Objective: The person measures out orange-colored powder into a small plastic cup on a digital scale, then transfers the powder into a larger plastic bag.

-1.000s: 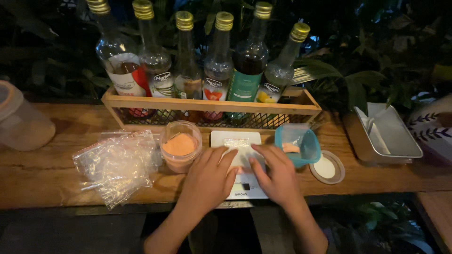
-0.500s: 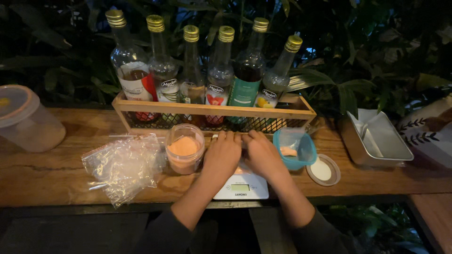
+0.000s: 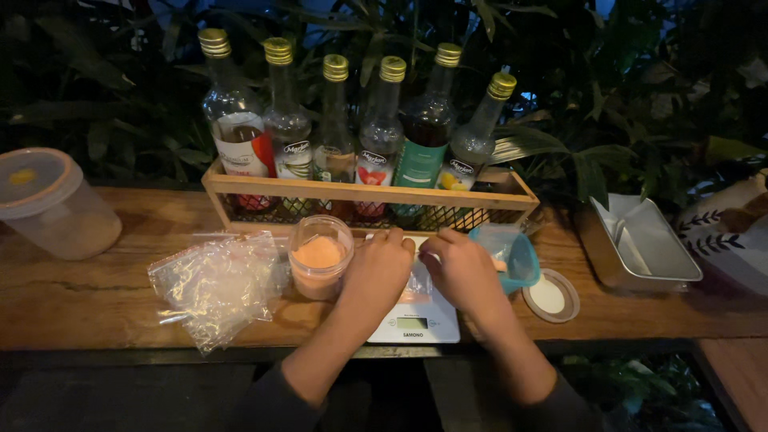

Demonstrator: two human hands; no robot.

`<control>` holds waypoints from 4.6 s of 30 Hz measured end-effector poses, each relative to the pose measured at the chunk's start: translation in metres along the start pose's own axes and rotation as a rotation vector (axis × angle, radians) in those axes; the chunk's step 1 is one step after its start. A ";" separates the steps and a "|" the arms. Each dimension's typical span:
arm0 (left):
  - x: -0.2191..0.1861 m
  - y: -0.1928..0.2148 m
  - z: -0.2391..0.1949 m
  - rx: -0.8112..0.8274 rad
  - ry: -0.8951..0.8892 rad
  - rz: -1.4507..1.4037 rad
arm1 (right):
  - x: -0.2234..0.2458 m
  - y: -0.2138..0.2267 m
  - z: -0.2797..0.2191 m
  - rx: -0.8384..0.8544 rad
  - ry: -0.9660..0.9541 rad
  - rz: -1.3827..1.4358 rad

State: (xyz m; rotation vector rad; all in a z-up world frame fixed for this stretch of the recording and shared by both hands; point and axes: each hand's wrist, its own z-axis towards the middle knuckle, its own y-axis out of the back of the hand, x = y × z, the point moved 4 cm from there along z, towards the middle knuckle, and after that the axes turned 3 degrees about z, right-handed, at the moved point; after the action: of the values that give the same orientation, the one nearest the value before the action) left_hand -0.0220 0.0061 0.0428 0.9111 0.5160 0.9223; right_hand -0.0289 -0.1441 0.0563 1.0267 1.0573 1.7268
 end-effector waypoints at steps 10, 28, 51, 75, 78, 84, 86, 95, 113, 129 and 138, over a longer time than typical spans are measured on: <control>0.030 0.097 -0.001 -0.225 -0.196 -0.078 | 0.049 0.092 -0.002 -0.158 0.218 0.054; 0.091 0.171 -0.015 0.056 -0.005 -0.792 | 0.120 0.110 0.026 -0.166 0.416 0.636; 0.058 0.091 -0.036 0.453 0.731 -1.095 | 0.082 0.021 -0.015 -0.100 -0.400 1.343; 0.043 0.093 -0.047 0.026 0.751 -0.946 | 0.077 0.021 -0.022 -0.127 -0.506 1.187; 0.041 0.097 -0.048 -0.167 0.517 -0.805 | 0.081 0.026 -0.019 -0.125 -0.464 1.201; 0.035 0.100 -0.050 -0.226 0.398 -0.644 | 0.088 0.033 -0.018 -0.177 -0.364 0.678; 0.031 0.110 -0.046 -0.287 0.229 -0.798 | 0.086 0.027 -0.017 -0.066 -0.344 0.872; 0.042 0.124 -0.047 -0.154 -0.108 -0.757 | 0.073 0.033 -0.023 -0.072 -0.373 0.792; 0.049 0.107 -0.036 -0.178 -0.023 -0.800 | 0.078 0.051 -0.018 -0.182 -0.359 0.767; 0.059 0.096 -0.030 -0.025 -0.085 -0.816 | 0.118 0.108 -0.007 0.059 0.623 0.137; 0.044 0.096 -0.033 -0.254 -0.189 -0.637 | 0.118 0.086 -0.011 0.426 0.378 0.299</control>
State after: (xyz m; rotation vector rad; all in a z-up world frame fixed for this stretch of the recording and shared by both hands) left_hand -0.0660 0.0855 0.1056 0.5402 0.4718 0.3072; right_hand -0.0960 -0.0619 0.1573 1.1919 1.6312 2.0397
